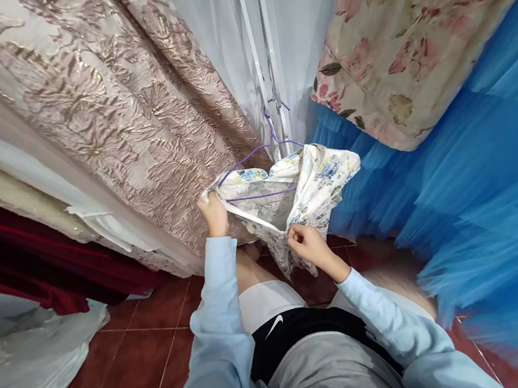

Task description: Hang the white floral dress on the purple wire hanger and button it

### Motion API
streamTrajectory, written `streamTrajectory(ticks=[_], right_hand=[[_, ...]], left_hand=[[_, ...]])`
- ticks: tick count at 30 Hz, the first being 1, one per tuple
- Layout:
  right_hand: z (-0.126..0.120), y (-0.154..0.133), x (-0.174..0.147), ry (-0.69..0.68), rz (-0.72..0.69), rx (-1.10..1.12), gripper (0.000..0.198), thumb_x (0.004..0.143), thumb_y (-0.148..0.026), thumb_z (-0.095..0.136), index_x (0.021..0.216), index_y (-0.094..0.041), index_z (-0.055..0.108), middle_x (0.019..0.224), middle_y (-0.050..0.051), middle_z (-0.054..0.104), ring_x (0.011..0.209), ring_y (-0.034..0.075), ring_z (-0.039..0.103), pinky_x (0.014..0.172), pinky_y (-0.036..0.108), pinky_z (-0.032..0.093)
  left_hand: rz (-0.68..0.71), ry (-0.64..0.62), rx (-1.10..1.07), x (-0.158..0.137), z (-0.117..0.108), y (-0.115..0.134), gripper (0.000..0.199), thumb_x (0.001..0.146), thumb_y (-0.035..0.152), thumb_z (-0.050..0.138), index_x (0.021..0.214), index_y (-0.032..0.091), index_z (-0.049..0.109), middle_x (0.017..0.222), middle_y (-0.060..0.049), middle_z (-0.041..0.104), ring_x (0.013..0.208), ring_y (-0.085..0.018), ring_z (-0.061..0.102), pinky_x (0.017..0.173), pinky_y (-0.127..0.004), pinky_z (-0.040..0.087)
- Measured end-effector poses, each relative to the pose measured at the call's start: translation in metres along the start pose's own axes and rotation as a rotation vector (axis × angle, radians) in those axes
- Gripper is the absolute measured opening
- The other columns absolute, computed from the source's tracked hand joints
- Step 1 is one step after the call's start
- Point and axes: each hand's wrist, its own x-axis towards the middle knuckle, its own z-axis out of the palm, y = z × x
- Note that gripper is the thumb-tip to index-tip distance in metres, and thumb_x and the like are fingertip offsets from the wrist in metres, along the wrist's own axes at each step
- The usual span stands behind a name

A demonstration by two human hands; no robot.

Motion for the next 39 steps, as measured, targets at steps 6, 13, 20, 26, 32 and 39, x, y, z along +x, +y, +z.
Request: streamTrajectory(ticks=[6,13,20,26,32,39], right_hand=[[0.007,0.0,-0.001,-0.06,0.02,-0.081,0.013,0.079,-0.02,0.057,0.067,-0.02,0.054,0.063,-0.002,0.06,0.061,0.013,0.053,0.061,0.024,0.032],[-0.008,0.026,-0.014,-0.23,0.154,-0.083,0.022,0.074,-0.023,0.07,0.094,-0.016,0.065,0.088,0.007,0.069,0.08,0.021,0.06,0.075,0.03,0.043],[-0.069,-0.009,-0.03,-0.333,0.09,0.547,0.046,0.073,-0.042,0.082,0.105,-0.017,0.062,0.094,0.003,0.065,0.085,0.018,0.059,0.078,0.03,0.049],[-0.144,-0.043,-0.026,-0.675,0.025,0.201,0.037,0.076,-0.046,0.082,0.07,-0.015,0.061,0.06,-0.003,0.053,0.055,0.009,0.042,0.051,0.022,0.038],[-0.199,-0.056,0.012,-0.262,-0.021,0.135,0.029,0.073,-0.042,0.077,0.067,-0.018,0.062,0.061,-0.001,0.056,0.056,0.013,0.048,0.051,0.025,0.04],[-0.159,-0.102,0.004,-0.93,-0.113,-0.037,0.021,0.073,-0.023,0.064,0.057,-0.018,0.051,0.052,-0.006,0.043,0.049,0.007,0.035,0.045,0.021,0.027]], left_hand=[[-0.744,-0.095,-0.495,-0.03,-0.004,-0.033,0.016,0.092,0.018,0.051,0.088,0.015,0.067,0.081,-0.007,0.074,0.094,-0.02,0.073,0.092,-0.031,0.058],[-0.804,-0.471,-0.322,-0.153,0.027,-0.043,0.022,0.069,0.027,0.076,0.084,0.013,0.068,0.079,-0.006,0.072,0.079,-0.021,0.07,0.081,-0.032,0.057],[0.12,-0.938,-0.067,-0.175,0.038,0.036,0.058,0.094,0.071,0.05,0.099,0.017,0.071,0.14,-0.016,0.058,0.135,-0.032,0.048,0.121,-0.046,0.031],[-0.244,-1.401,-0.333,-0.163,0.04,0.018,0.068,0.083,0.082,0.056,0.106,0.018,0.058,0.095,-0.007,0.065,0.084,-0.02,0.064,0.087,-0.036,0.05],[-0.391,-1.438,-0.226,-0.175,0.024,-0.004,0.054,0.083,0.053,0.078,0.121,0.02,0.057,0.099,-0.007,0.063,0.073,-0.014,0.062,0.074,-0.03,0.05],[-0.048,-1.308,-0.15,-0.175,0.039,0.016,0.048,0.083,0.045,0.077,0.121,0.018,0.068,0.124,-0.014,0.068,0.118,-0.03,0.061,0.102,-0.039,0.048]])
